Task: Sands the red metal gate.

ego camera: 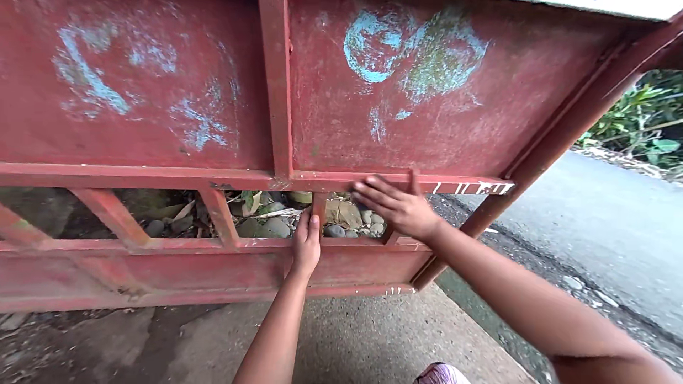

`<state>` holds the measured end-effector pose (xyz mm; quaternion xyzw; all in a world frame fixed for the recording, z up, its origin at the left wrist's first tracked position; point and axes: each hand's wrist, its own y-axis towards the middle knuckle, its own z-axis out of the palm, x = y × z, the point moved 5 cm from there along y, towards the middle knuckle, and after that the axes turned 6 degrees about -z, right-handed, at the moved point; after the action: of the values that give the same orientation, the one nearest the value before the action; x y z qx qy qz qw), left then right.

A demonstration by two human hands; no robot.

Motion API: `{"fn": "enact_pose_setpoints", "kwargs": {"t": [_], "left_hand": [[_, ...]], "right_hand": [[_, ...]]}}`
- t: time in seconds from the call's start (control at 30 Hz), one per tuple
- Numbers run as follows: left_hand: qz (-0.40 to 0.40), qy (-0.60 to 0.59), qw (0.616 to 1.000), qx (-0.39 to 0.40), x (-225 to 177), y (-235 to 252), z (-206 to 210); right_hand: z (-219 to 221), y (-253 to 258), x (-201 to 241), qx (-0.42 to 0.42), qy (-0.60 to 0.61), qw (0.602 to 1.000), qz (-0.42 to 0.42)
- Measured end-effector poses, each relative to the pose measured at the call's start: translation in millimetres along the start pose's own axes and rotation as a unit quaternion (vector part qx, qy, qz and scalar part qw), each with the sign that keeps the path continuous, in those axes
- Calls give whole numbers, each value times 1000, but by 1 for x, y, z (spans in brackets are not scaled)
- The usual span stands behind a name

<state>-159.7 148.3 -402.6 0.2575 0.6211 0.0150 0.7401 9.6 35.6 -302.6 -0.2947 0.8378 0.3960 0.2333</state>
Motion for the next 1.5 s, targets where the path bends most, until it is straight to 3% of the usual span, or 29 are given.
{"fn": "enact_pose_setpoints", "kwargs": {"t": [0.1,0.2,0.3,0.47,0.53,0.67,0.87,0.97,1.03,1.1,1.23,1.3,1.5], "left_hand": [[-10,15,1000,7,-2,0,1],[-23,17,1000,-1,-1,-2,2],[-10,3,1000,-9,-1,-1,1],[-4,8,1000,-14,-1,-2,3],[-8,14,1000,-17,1,-3,3],[8,3,999,-36,4,-1,4],[20,-5,998,-64,5,-2,7],[4,-12,998,-59,8,-2,7],[3,-41,998,-54,7,1,8],[2,-70,996,-61,10,1,5],[0,-91,994,-53,10,0,4],[-10,-78,996,-44,9,0,5],[-7,-65,997,-51,4,-2,8]], "right_hand": [[-20,-46,-17,10,-57,998,24],[-7,4,10,-32,-18,998,59],[10,41,19,-51,-2,998,41],[-17,-54,-19,0,-66,997,37],[-14,-36,-4,-8,-59,997,48],[8,46,27,-29,-14,999,17],[-19,-51,-19,13,-46,998,29],[-8,-10,3,-25,-27,998,52],[9,44,20,-66,-12,997,39],[16,63,23,-69,12,997,14],[-5,-32,-14,-9,-22,999,29],[-16,-57,-19,-3,-63,997,53],[10,47,30,-71,-1,996,59]]}}
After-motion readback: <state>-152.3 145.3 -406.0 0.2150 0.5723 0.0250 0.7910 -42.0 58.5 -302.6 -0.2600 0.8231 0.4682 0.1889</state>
